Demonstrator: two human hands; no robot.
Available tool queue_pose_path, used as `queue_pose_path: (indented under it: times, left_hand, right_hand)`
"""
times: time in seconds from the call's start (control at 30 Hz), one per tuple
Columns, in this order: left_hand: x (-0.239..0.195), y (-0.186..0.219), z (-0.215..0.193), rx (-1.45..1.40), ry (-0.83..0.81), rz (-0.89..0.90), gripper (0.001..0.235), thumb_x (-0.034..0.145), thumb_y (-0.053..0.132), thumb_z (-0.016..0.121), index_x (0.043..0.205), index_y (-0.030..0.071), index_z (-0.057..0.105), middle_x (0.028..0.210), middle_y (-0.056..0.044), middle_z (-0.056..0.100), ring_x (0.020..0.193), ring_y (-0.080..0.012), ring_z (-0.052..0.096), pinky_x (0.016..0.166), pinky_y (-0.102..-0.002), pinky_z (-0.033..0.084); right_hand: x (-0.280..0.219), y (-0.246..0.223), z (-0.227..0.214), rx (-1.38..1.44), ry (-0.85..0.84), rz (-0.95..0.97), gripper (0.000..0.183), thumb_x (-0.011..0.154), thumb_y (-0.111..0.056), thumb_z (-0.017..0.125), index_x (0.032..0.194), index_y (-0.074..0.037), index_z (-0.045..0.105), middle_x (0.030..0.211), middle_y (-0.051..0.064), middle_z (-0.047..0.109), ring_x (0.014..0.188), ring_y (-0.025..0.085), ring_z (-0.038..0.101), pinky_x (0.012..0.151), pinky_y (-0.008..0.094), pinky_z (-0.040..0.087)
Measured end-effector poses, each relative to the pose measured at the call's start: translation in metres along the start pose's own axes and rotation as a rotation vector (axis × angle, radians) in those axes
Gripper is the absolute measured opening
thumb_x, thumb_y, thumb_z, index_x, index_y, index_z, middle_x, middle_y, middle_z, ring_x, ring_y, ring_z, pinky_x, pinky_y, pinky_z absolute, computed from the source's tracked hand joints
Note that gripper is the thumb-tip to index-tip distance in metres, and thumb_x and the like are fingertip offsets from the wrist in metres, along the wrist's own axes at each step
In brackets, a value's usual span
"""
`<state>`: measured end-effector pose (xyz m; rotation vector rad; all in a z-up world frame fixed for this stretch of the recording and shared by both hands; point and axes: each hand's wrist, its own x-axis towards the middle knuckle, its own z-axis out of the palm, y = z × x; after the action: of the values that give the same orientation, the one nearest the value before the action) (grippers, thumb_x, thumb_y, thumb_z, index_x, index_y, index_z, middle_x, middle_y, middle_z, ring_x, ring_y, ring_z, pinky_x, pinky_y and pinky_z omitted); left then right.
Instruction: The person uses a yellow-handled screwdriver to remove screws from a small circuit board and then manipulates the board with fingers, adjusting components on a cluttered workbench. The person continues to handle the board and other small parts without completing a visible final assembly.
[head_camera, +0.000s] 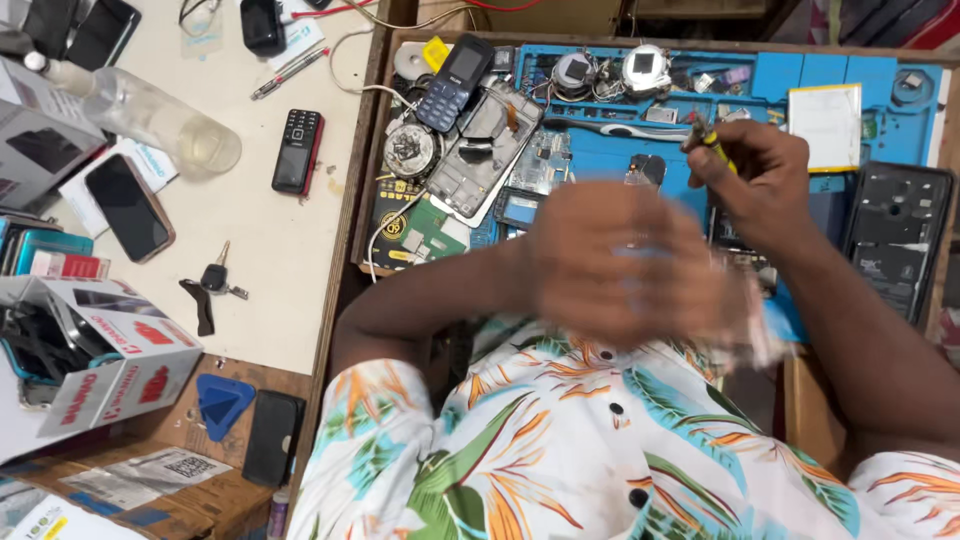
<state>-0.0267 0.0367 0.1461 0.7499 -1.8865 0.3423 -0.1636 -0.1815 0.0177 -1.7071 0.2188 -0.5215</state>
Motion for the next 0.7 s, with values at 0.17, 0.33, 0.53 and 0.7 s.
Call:
queue_pose_path:
  times: [0.17, 0.33, 0.53, 0.7]
  left_hand:
    - [-0.071, -0.042, -0.014, 0.352, -0.088, -0.553, 0.009, 0.105, 0.014, 0.070, 0.113, 0.011, 0.072, 0.110, 0.000, 0.072, 0.092, -0.0184, 0.072, 0.077, -0.036, 0.058]
    - [-0.121, -0.056, -0.011, 0.576, -0.254, -0.598, 0.016, 0.096, 0.018, 0.071, 0.109, 0.009, 0.074, 0.104, -0.001, 0.073, 0.089, -0.0206, 0.064, 0.068, -0.037, 0.051]
    - [-0.148, -0.067, -0.010, 0.653, -0.320, -0.618, 0.018, 0.098, 0.026, 0.072, 0.107, 0.012, 0.075, 0.100, -0.001, 0.070, 0.093, -0.0213, 0.060, 0.077, -0.040, 0.046]
    - [-0.150, -0.065, -0.011, 0.617, -0.384, -0.656, 0.021, 0.102, 0.033, 0.071, 0.110, 0.014, 0.076, 0.105, -0.001, 0.069, 0.099, -0.0213, 0.059, 0.085, -0.041, 0.040]
  right_hand:
    - [0.008, -0.001, 0.002, 0.034, 0.077, -0.031, 0.024, 0.112, -0.017, 0.074, 0.124, 0.002, 0.066, 0.095, 0.005, 0.071, 0.078, 0.004, 0.064, 0.063, 0.019, 0.047]
    - [0.013, -0.007, 0.003, 0.035, 0.112, 0.080, 0.024, 0.109, -0.019, 0.073, 0.122, 0.000, 0.066, 0.091, 0.006, 0.070, 0.066, 0.005, 0.057, 0.054, 0.021, 0.041]
    - [0.010, -0.001, 0.006, -0.116, 0.018, -0.090, 0.024, 0.114, -0.014, 0.074, 0.122, 0.007, 0.066, 0.102, 0.009, 0.072, 0.088, 0.009, 0.069, 0.078, 0.023, 0.058]
    - [0.010, -0.005, 0.012, -0.427, -0.026, -0.113, 0.021, 0.105, -0.013, 0.080, 0.117, 0.001, 0.071, 0.096, 0.009, 0.074, 0.088, 0.011, 0.070, 0.076, 0.027, 0.058]
